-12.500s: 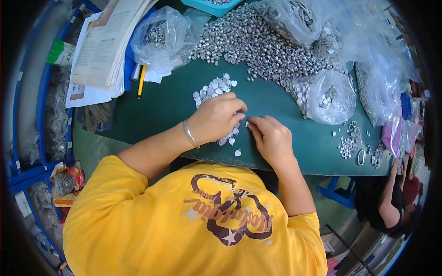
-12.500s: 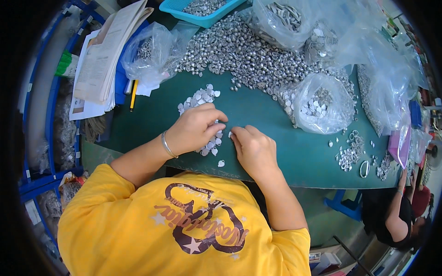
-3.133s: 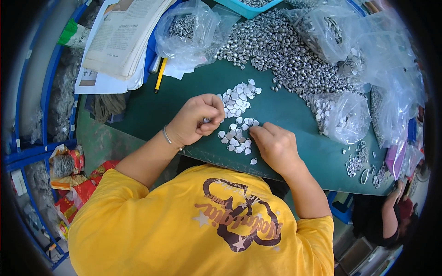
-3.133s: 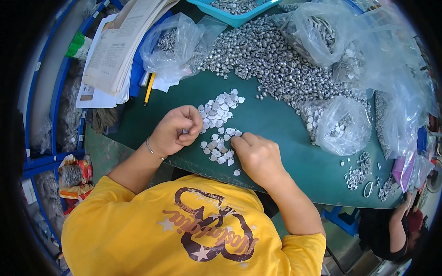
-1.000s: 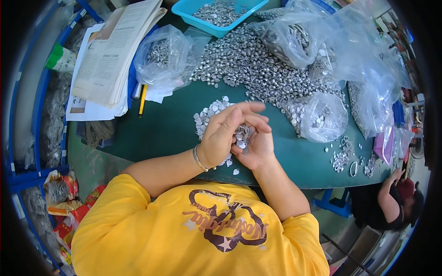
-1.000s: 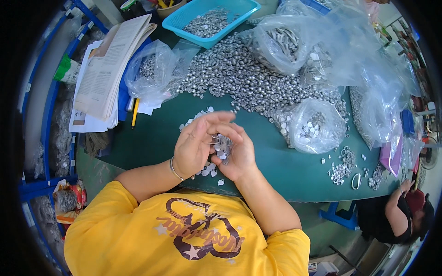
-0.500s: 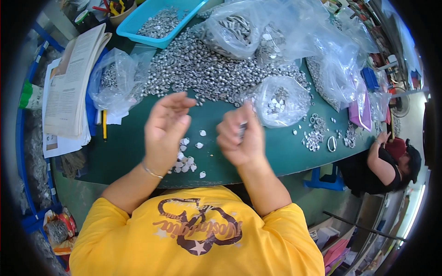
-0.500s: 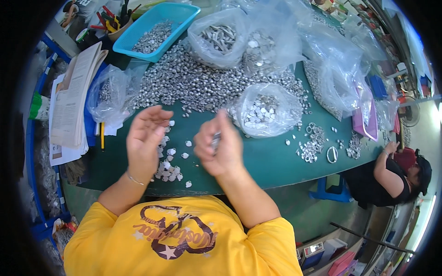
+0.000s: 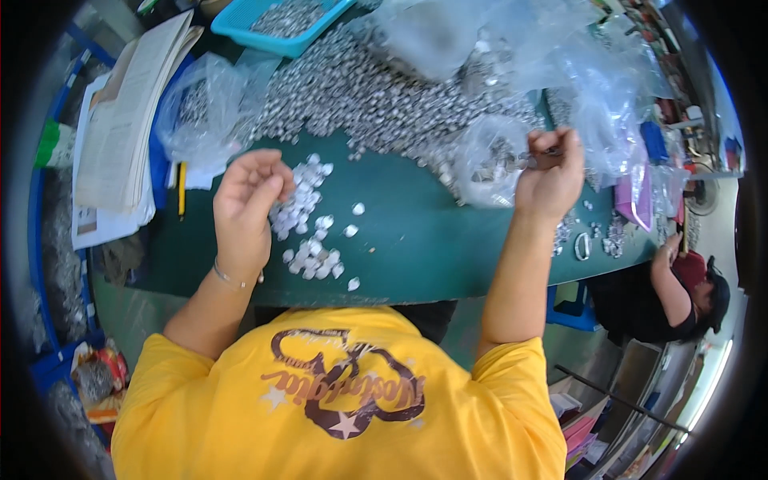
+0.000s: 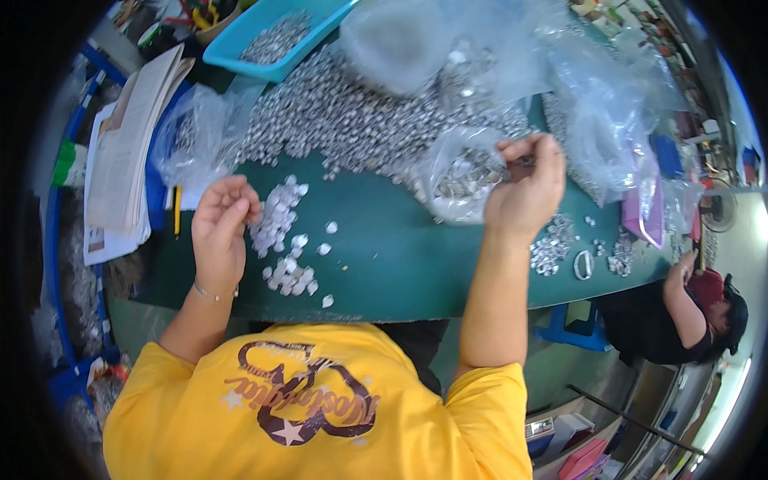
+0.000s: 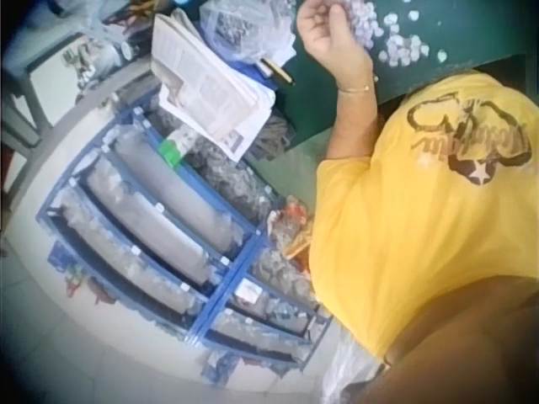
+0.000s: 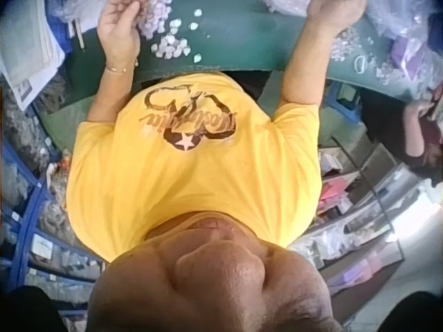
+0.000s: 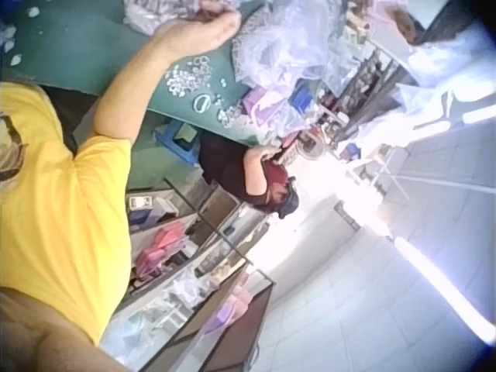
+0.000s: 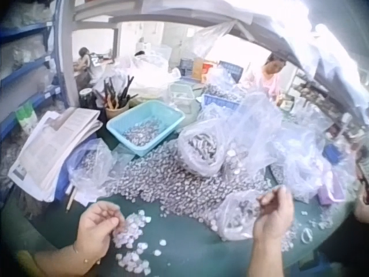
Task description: The person sorts through a pile of small metal components on a workbench, picking them up individually and placing them into a plastic bag or rearranging them on the table.
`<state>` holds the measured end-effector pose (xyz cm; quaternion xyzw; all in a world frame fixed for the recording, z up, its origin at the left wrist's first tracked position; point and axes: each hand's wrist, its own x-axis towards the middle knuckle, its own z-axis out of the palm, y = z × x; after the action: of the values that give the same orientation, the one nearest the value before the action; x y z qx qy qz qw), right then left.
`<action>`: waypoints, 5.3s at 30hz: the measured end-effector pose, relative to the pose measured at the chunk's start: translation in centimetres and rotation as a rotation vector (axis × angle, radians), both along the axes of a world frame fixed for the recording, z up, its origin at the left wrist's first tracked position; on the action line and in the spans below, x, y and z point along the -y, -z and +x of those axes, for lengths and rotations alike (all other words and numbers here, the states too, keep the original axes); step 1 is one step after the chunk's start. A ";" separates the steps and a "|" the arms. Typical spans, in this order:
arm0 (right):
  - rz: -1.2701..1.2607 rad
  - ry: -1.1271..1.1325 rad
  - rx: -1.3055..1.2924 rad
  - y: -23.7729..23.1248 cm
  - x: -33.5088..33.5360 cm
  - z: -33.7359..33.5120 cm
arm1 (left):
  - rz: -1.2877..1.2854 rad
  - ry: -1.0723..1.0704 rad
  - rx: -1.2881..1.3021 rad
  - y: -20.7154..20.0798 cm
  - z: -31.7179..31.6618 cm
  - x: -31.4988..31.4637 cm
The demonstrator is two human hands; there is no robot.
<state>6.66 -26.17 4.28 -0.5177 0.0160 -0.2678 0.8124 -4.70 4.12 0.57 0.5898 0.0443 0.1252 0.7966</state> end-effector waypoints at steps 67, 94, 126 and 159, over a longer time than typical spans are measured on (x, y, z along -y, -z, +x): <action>-1.061 -0.963 -0.099 4.0 -9.5 -8.9 | 1.050 0.440 0.120 2.0 -1.6 0.8; -1.416 -0.796 0.179 5.4 -10.4 -11.4 | 1.087 0.373 0.148 2.1 -3.2 -0.4; -0.464 -1.142 -0.612 5.1 -12.3 -7.5 | -0.294 0.489 -0.452 1.1 -3.2 -3.8; -0.424 -1.277 -0.635 4.7 -10.5 -6.6 | 0.967 0.094 0.234 3.4 -2.6 -2.5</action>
<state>0.05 -15.66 -0.41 -0.6244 -0.1062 0.4216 0.6489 -7.31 6.59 -2.80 0.8750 -0.1352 0.1607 0.4362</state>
